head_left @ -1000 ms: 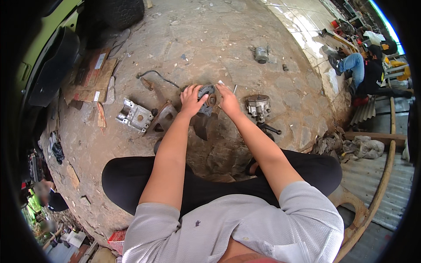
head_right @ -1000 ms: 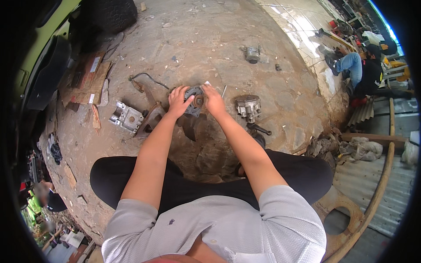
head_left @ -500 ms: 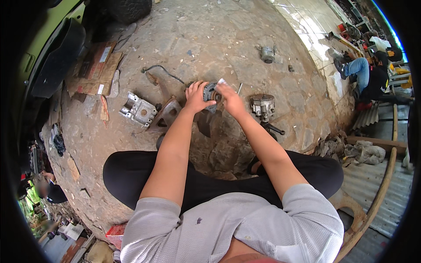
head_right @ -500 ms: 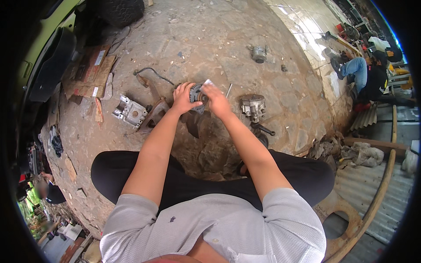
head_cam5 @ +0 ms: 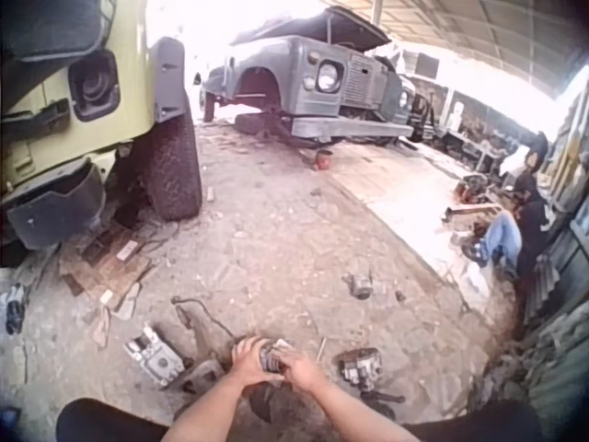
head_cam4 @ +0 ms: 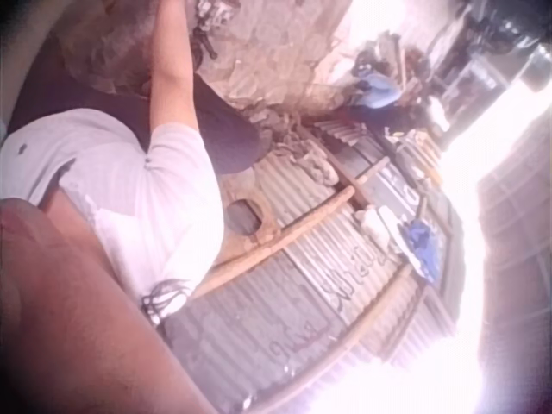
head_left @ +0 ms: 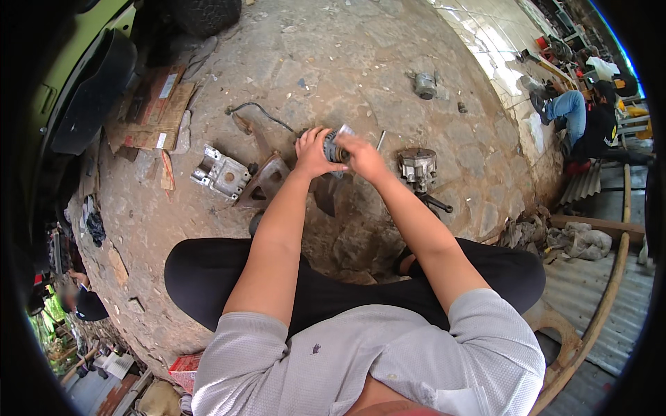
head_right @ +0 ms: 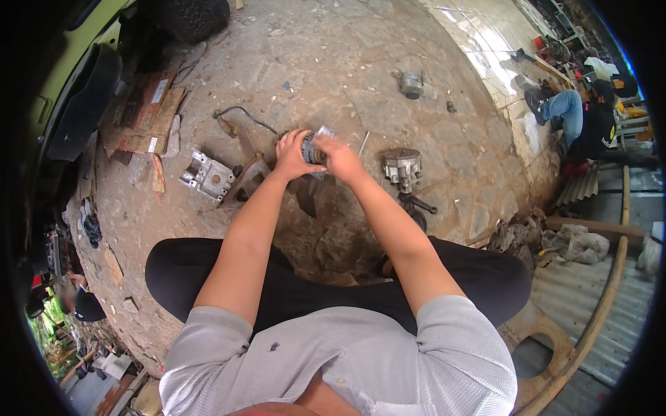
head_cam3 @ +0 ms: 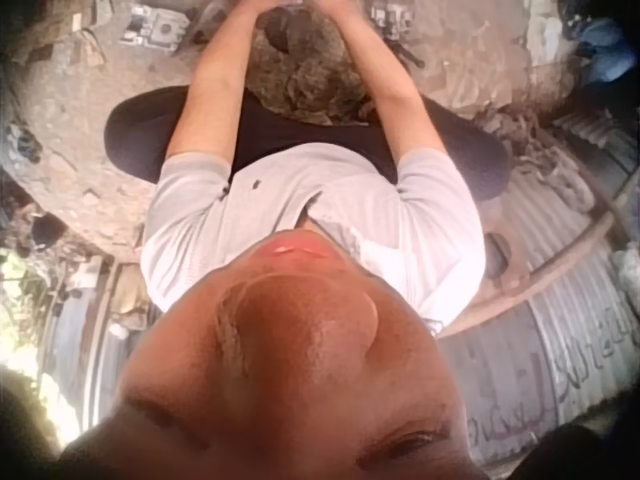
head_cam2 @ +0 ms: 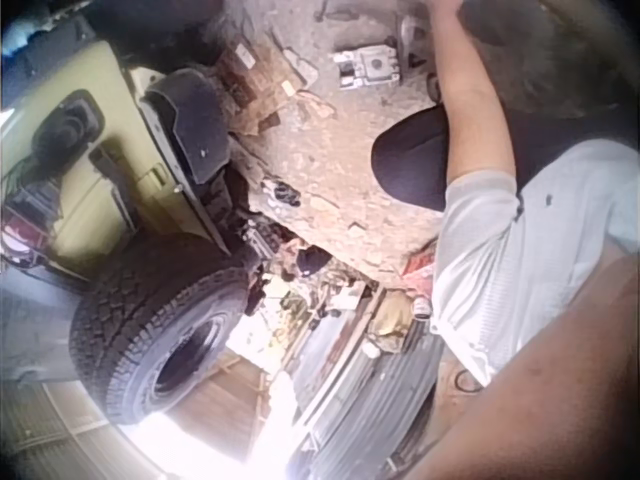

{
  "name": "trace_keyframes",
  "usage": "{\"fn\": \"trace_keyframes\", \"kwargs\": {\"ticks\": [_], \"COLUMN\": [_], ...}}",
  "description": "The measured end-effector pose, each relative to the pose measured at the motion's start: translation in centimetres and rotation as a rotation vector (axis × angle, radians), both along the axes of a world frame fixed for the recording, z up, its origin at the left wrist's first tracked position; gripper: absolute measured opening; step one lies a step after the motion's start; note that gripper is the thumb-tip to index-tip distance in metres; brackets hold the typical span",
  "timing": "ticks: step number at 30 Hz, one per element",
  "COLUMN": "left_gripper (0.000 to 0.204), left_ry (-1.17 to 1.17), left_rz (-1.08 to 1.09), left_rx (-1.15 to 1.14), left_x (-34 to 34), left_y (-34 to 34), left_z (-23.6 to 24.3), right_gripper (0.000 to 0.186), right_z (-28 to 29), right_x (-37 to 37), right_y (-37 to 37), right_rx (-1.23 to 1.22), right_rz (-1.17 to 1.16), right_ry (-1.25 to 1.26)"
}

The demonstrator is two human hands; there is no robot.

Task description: The person sits on the floor and uses a metal tool to scrape and clean the surface of a mechanical part, likely an alternator. They repeatedly rotate the part and apply the tool to different areas, focusing on removing debris or corrosion.

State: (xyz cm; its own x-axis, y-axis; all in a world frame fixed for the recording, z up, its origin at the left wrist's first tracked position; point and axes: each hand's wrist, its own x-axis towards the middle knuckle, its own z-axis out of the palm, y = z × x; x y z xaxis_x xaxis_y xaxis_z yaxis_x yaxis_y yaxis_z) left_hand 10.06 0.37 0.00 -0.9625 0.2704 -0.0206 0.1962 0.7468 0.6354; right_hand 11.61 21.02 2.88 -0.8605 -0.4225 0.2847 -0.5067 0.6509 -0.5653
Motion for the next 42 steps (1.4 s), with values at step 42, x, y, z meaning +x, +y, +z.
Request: {"fn": "trace_keyframes", "kwargs": {"ticks": [42], "left_gripper": [0.107], "left_ry": [-0.001], "left_rz": [-0.017], "left_rx": [-0.019], "left_x": [-0.2], "left_y": [-0.1], "left_z": [-0.2], "right_gripper": [0.061], "right_z": [-3.0], "right_x": [2.2], "right_y": [1.2], "right_rx": [-0.109], "right_rz": [-0.503], "right_ry": [-0.189]}}
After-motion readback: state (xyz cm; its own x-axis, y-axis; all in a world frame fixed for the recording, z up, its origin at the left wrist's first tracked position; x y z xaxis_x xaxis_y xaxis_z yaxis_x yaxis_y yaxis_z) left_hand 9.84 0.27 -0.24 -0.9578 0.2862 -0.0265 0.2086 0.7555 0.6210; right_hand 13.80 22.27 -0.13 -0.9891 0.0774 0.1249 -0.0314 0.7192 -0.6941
